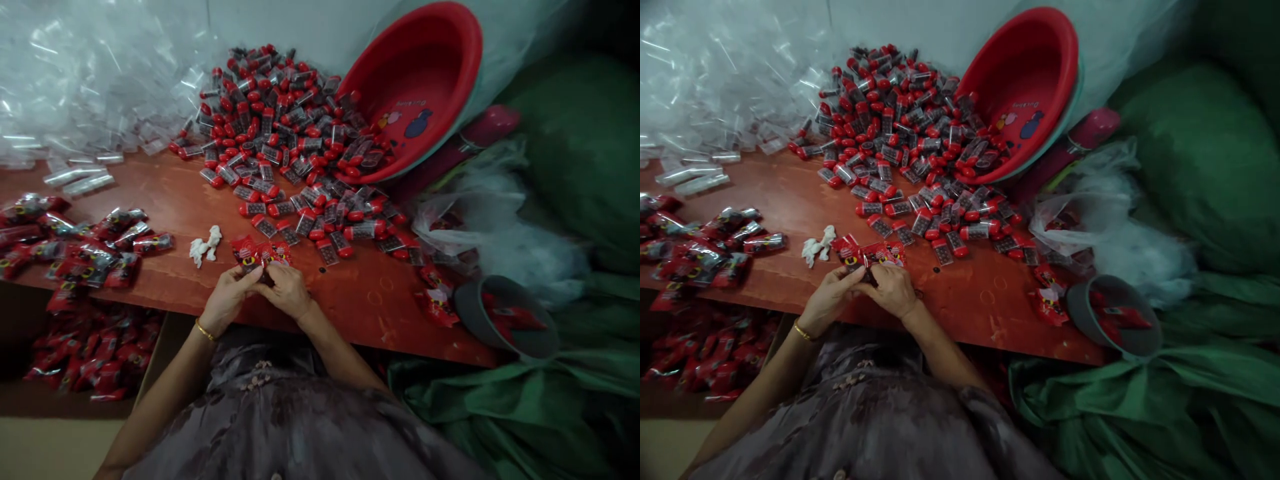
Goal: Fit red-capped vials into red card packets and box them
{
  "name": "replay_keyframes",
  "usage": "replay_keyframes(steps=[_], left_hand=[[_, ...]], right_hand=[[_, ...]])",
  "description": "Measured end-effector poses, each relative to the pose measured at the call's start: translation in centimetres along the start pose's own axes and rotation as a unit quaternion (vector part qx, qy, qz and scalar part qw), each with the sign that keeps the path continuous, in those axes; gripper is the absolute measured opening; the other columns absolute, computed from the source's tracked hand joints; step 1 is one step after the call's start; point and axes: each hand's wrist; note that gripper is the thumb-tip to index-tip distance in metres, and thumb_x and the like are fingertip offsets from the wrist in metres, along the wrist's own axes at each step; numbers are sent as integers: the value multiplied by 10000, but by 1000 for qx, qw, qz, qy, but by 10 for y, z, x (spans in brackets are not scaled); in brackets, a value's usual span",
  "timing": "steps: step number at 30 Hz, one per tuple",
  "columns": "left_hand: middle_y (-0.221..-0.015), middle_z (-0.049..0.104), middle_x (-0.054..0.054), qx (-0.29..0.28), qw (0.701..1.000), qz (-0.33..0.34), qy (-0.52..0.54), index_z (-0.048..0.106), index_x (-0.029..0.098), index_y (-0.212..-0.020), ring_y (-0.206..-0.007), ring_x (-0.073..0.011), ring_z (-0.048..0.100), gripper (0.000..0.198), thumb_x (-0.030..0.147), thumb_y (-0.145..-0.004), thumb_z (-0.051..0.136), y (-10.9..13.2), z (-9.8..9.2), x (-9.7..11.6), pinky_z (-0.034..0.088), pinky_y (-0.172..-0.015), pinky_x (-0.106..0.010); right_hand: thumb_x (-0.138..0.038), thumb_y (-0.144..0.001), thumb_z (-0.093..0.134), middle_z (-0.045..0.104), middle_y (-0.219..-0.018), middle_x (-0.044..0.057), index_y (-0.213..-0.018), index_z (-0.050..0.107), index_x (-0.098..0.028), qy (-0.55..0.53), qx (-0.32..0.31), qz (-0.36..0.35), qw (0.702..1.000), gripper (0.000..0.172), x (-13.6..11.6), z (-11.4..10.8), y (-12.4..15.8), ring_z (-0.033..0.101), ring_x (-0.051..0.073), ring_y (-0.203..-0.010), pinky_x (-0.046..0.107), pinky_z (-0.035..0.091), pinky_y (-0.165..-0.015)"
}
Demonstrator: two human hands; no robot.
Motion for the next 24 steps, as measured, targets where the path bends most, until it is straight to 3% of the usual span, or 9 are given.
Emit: replay_keyframes(steps=[4,9,13,15,18,20,24], left_hand=[[-681,682,-10,12,999,42,-4,703,141,-746,-600,-99,592,330,367,-537,822,-1,-6,9,476,-557,-192],[-662,672,-5,9,999,32,-16,696,127,-730,-555,-79,563,335,357,-525,826,-7,-2,2,458,-517,-172],[-622,650,0,12,1000,3,5,689,114,-713,-525,-58,540,331,347,-524,830,-5,-3,-6,442,-512,-155],[-643,661,-10,9,1000,-13,18,691,118,-738,-539,-70,557,323,337,-541,824,-1,-4,-5,457,-529,-171],[-723,691,-32,-6,1000,-20,18,699,132,-794,-605,-109,603,327,294,-541,826,4,-4,2,489,-575,-214],[-725,690,-36,-16,1000,-17,5,701,130,-797,-605,-114,603,337,290,-530,831,4,-1,6,485,-564,-217],[-642,659,-17,-20,999,-1,-26,696,114,-735,-528,-84,553,335,323,-513,836,1,3,6,441,-495,-187]], right_hand=[[-559,-879,424,604,-563,25,-668,528,-180,40,-20,-40,998,446,0,-4,-3,570,137,-536,242,419,-554],[-574,-862,439,579,-510,16,-628,524,-182,72,-8,-50,996,464,2,-5,3,546,132,-492,248,385,-526],[-560,-829,518,577,-490,5,-570,507,-187,36,8,-24,999,454,2,-9,3,546,116,-483,231,398,-528],[-582,-770,584,617,-553,0,-640,554,-188,-5,5,23,1000,416,2,-12,3,573,112,-520,217,431,-550],[-598,-684,660,697,-792,33,-956,614,-200,-53,4,82,995,484,1,-16,3,645,147,-676,244,508,-646],[-554,-705,671,704,-924,74,-1087,598,-199,-59,5,75,995,527,0,-19,3,665,188,-810,297,533,-746],[-459,-808,609,706,-961,109,-1068,634,-177,-21,-5,23,999,384,0,-21,6,658,223,-924,355,526,-860]])
Point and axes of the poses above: each hand's wrist, its own y-axis away from the middle knuckle, its own z-axis out of the palm, x = y × z
